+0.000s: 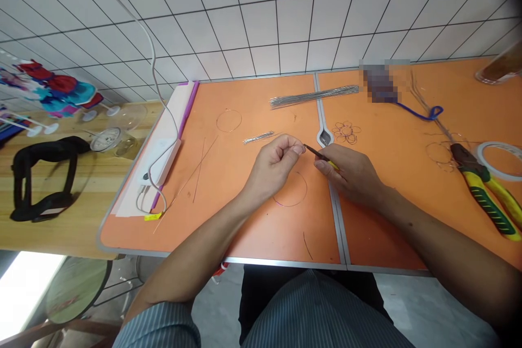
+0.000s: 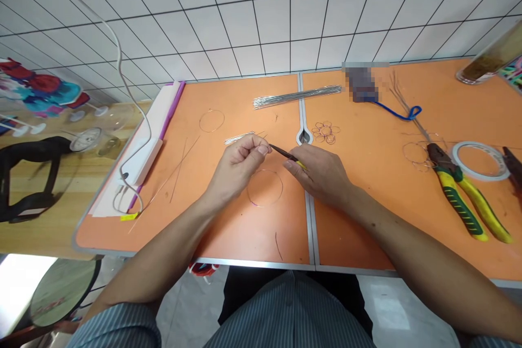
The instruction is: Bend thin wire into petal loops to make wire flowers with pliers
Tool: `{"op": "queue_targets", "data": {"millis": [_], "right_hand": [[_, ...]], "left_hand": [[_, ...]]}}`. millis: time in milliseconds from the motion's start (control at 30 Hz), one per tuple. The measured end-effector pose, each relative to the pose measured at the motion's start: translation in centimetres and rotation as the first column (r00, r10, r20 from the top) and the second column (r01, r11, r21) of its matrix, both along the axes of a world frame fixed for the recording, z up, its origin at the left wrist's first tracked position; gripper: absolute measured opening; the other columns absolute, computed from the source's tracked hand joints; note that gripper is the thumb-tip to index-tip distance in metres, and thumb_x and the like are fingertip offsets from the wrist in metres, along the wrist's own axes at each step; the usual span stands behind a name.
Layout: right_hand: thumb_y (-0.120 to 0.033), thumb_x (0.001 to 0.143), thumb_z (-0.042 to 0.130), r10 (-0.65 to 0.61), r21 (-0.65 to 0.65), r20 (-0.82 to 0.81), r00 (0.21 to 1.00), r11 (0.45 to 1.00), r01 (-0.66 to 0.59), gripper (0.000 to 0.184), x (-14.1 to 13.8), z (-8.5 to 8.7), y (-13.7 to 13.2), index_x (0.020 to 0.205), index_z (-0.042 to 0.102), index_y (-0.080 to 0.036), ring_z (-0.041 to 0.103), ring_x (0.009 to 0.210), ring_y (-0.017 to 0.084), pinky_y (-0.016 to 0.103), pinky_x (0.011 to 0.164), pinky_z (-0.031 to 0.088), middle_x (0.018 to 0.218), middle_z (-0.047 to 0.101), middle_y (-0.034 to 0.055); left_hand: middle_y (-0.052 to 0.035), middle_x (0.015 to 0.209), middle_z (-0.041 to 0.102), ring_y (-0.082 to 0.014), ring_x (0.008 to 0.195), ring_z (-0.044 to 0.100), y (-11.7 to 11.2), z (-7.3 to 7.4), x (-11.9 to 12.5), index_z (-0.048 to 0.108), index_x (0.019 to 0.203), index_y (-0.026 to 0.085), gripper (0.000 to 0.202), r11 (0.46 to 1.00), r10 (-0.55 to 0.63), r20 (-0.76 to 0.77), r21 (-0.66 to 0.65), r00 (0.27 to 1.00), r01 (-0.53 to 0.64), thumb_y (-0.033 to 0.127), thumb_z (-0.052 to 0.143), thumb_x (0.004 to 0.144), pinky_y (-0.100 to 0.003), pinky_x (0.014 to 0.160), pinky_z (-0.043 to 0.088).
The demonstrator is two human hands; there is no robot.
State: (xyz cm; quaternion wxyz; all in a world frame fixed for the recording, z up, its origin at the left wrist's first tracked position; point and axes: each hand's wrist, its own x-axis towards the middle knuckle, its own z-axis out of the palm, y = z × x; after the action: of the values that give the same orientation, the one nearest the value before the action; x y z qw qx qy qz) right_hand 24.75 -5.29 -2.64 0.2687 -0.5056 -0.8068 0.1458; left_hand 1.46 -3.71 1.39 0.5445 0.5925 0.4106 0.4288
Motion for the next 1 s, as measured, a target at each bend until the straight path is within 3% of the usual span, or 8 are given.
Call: {"op": "queue_targets", "data": {"millis": [333, 467, 600, 700, 833, 1000], "right_hand": [[-0.057, 0.119, 0.04, 0.013, 0.027, 0.02, 1.0, 1.0, -0.013, 0.048, 0.1, 0.0, 0.1, 0.096, 0.064, -0.023, 0.061, 0.077, 0.022, 0.035, 0.067, 0.037, 0.086, 0.067, 0.005], [-0.056, 0.118, 0.043, -0.003, 0.019, 0.025, 1.0, 1.0, 0.003, 0.046, 0.0, 0.0, 0.0, 0.096, 0.066, -0.023, 0.063, 0.078, 0.022, 0.035, 0.067, 0.037, 0.087, 0.07, 0.0056], [-0.056, 0.117, 0.046, 0.003, 0.021, 0.028, 1.0, 1.0, -0.004, 0.045, -0.2, 0.3, -0.2, 0.095, 0.067, -0.024, 0.065, 0.078, 0.023, 0.035, 0.067, 0.037, 0.086, 0.072, 0.0064], [-0.048, 0.113, 0.055, -0.054, -0.039, -0.082, 0.995, 0.998, 0.051, 0.033, -0.5, 0.6, -0.3, 0.092, 0.065, -0.024, 0.063, 0.074, 0.021, 0.034, 0.067, 0.04, 0.083, 0.072, 0.0042], [-0.035, 0.105, 0.065, -0.146, -0.119, -0.295, 0.944, 0.986, 0.116, 0.015, -1.0, 1.1, -0.5, 0.095, 0.068, -0.025, 0.057, 0.067, 0.018, 0.034, 0.062, 0.039, 0.082, 0.071, 0.0015], [-0.035, 0.099, 0.07, -0.158, -0.113, -0.425, 0.891, 0.986, 0.121, 0.014, -1.7, 1.4, -0.8, 0.104, 0.076, -0.024, 0.055, 0.065, 0.016, 0.033, 0.06, 0.039, 0.084, 0.07, 0.0016]], "left_hand": [[0.0048, 0.069, 0.043, -0.0123, 0.06, 0.032, 0.4, -0.5, -0.1, 0.066, 0.091, 0.022, 0.026, 0.983, -0.066, 0.112, -0.161, 0.991, 0.084, 0.045, 0.075, 0.1, -0.03, 0.057, 0.026], [0.0044, 0.069, 0.048, -0.0132, 0.061, 0.04, 0.2, -0.8, 0.0, 0.063, 0.095, 0.023, 0.023, 0.997, -0.054, 0.076, -0.049, 0.996, 0.058, 0.042, 0.069, 0.106, -0.03, 0.061, 0.033], [0.0014, 0.074, 0.059, -0.0164, 0.071, 0.054, 0.0, -1.2, 0.0, 0.062, 0.097, 0.024, 0.016, 0.992, 0.027, -0.081, 0.123, 0.996, -0.017, 0.033, 0.062, 0.111, -0.031, 0.07, 0.042], [-0.0001, 0.08, 0.062, -0.0172, 0.077, 0.058, 0.0, -1.4, 0.0, 0.062, 0.095, 0.023, 0.018, 0.986, 0.035, -0.13, 0.164, 0.991, -0.014, 0.028, 0.058, 0.111, -0.031, 0.074, 0.045], [-0.0009, 0.079, 0.065, -0.0173, 0.077, 0.059, -0.1, -1.5, 0.1, 0.063, 0.094, 0.023, 0.018, 0.994, -0.009, -0.11, 0.111, 0.994, 0.022, 0.029, 0.06, 0.111, -0.031, 0.075, 0.046], [-0.0006, 0.076, 0.066, -0.0162, 0.071, 0.055, -0.2, -1.6, 0.4, 0.065, 0.094, 0.022, 0.02, 0.994, -0.108, -0.088, 0.003, 0.99, 0.108, 0.034, 0.062, 0.11, -0.03, 0.07, 0.044]]}}
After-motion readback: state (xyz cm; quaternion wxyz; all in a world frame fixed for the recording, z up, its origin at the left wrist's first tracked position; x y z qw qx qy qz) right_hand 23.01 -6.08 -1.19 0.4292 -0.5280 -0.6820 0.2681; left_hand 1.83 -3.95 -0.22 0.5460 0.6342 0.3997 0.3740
